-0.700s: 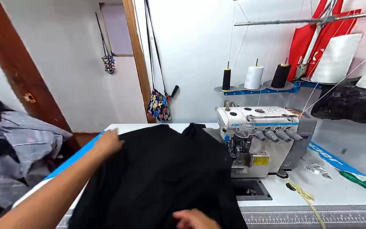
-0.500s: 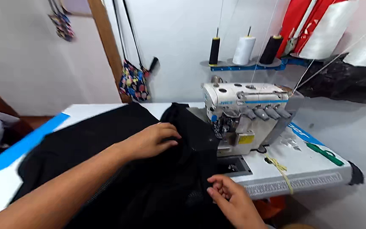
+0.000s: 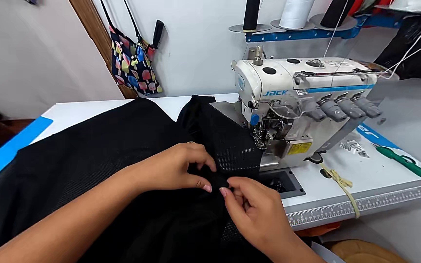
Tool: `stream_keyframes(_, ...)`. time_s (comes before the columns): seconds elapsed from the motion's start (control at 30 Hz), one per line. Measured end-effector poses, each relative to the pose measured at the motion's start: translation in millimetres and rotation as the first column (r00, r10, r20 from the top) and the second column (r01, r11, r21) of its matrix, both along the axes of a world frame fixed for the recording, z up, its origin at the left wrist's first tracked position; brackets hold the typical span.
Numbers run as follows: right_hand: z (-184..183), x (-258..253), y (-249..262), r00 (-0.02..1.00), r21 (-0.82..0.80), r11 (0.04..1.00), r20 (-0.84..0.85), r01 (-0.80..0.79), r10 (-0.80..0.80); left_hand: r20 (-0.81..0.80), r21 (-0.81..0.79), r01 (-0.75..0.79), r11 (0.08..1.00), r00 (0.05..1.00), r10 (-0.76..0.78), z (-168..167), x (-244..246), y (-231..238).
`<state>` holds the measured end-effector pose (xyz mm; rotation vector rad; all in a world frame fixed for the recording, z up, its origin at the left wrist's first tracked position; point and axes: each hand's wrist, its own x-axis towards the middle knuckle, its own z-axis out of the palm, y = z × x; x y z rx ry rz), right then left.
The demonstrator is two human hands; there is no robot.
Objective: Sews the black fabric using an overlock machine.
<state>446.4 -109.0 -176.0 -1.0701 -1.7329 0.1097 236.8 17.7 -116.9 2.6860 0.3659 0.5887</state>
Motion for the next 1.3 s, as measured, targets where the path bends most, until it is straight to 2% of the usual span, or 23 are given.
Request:
stream_keyframes(0.1, 11, -9, 1, 0.996, 0.126, 0.988, -0.017, -0.09, 0.093, 0.048, 0.007, 0.106, 0.994, 0.993, -0.106, 13, -5, -7)
stream_keyframes(0.17, 16, -15, 0, 0.951, 0.082, 0.969, -0.191, -0.232, 0.244, 0.057, -0.013, 0.161, 0.987, 0.986, -0.16, 27, -5, -7)
stream_keyframes(0.2, 16, -19, -1, 0.888, 0.029, 0.942, -0.323, -0.336, 0.326, 0.059, -0.062, 0.191, 0.98, 0.981, -0.187, 35, -5, -5)
stream_keyframes(0.27, 14, -25, -6, 0.689, -0.087, 0.813, -0.588, -0.576, 0.425, 0.064, -0.175, 0.204, 0.963, 0.978, -0.196, 51, 1, 3)
stream_keyframes(0.3, 12, -26, -10, 0.606, -0.146, 0.738, -0.684, -0.659, 0.405, 0.055, -0.216, 0.196, 0.957, 0.981, -0.188, 58, 8, 9)
stream_keyframes(0.33, 10, -27, -13, 0.568, -0.195, 0.695, -0.741, -0.692, 0.358, 0.043, -0.253, 0.18, 0.951, 0.984, -0.175, 64, 16, 16)
stream_keyframes(0.47, 10, -10, -23, 0.559, -0.223, 0.719, -0.784, -0.659, 0.27, -0.099, -0.286, 0.086, 0.954, 0.988, -0.119, 75, 60, 47)
stream_keyframes(0.57, 1, 8, -18, 0.691, -0.319, 0.777, -0.696, -0.543, 0.196, -0.125, -0.302, 0.024, 0.953, 0.99, -0.064, 59, 83, 61)
stream_keyframes(0.63, -7, 18, -17, 0.808, -0.399, 0.811, -0.572, -0.428, 0.145, -0.083, -0.296, 0.022, 0.955, 0.995, -0.049, 48, 88, 65)
stream_keyframes(0.7, -12, 24, -17, 0.902, -0.402, 0.873, -0.422, -0.275, 0.089, -0.049, -0.265, 0.038, 0.963, 0.997, -0.053, 42, 89, 67)
stream_keyframes(0.77, -22, 26, -16, 0.958, -0.294, 0.955, -0.283, -0.037, -0.05, -0.027, -0.244, 0.06, 0.968, 0.997, -0.069, 39, 88, 68)
stream_keyframes(0.83, -31, 27, -12, 0.961, -0.197, 0.972, -0.215, 0.131, -0.173, 0.003, -0.245, 0.087, 0.966, 0.996, -0.089, 40, 87, 68)
stream_keyframes(0.97, -25, 23, -17, 0.96, -0.203, 0.974, -0.238, 0.098, -0.146, 0.125, -0.252, 0.161, 0.954, 0.983, -0.133, 34, 84, 64)
stream_keyframes(1.07, -25, 20, -9, 0.964, -0.173, 0.979, -0.221, 0.112, -0.149, 0.125, -0.123, 0.151, 0.981, 0.983, -0.135, 26, 84, 63)
stream_keyframes(1.17, -25, 20, 1, 0.96, -0.081, 0.993, -0.262, 0.083, -0.102, 0.041, -0.057, 0.123, 0.991, 0.992, -0.12, 25, 84, 64)
stream_keyframes(1.3, -14, 21, -14, 0.944, -0.118, 0.989, -0.327, -0.086, 0.043, -0.168, -0.049, 0.084, 0.995, 0.982, -0.091, 43, 81, 57)
